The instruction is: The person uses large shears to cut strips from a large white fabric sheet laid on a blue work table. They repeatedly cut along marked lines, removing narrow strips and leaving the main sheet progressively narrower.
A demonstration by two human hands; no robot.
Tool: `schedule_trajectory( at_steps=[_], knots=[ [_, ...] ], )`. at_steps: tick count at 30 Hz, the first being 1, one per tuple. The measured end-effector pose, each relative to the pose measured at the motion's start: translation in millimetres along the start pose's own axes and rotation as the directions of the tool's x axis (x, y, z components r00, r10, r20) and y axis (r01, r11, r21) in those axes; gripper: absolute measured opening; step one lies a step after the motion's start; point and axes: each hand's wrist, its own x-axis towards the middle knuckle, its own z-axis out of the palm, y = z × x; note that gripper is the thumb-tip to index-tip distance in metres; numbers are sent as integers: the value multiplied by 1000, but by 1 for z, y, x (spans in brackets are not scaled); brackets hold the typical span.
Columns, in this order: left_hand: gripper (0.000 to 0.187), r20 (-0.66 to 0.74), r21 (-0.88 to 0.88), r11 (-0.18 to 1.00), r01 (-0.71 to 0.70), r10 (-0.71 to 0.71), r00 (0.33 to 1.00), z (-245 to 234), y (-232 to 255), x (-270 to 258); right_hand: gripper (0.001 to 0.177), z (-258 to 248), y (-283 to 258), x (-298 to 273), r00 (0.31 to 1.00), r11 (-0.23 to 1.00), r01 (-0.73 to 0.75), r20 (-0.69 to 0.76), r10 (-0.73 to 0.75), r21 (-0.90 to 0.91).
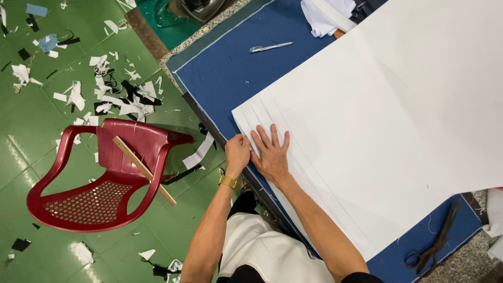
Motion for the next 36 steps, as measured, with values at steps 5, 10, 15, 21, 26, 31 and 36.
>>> schedule_trajectory(
  at_steps=[5,10,15,21,26,31,36],
  knots=[
    [28,18,-25,999,47,-47,999,1,-5,4,59,1,-1,2,1000,1000,-8,-14,8,-10],
    [28,42,1,999,46,-46,998,-2,1,4,63,-1,-10,7,999,999,-41,-7,41,2],
    [30,46,4,1000,14,-14,999,0,-15,8,70,-3,-27,17,1000,996,26,-20,-24,84],
    [29,42,14,1000,13,-14,999,6,-28,13,73,1,-20,17,998,998,53,-38,-51,45],
    [27,52,-21,1000,16,-15,999,6,-30,11,68,-3,-17,19,999,992,38,3,-39,117],
    [24,51,-27,1000,6,-4,999,6,-29,11,67,2,-12,20,1000,991,16,-6,-15,134],
    [25,83,-43,999,-25,28,996,2,19,15,66,13,3,29,996,997,-31,-86,37,75]
  ],
)
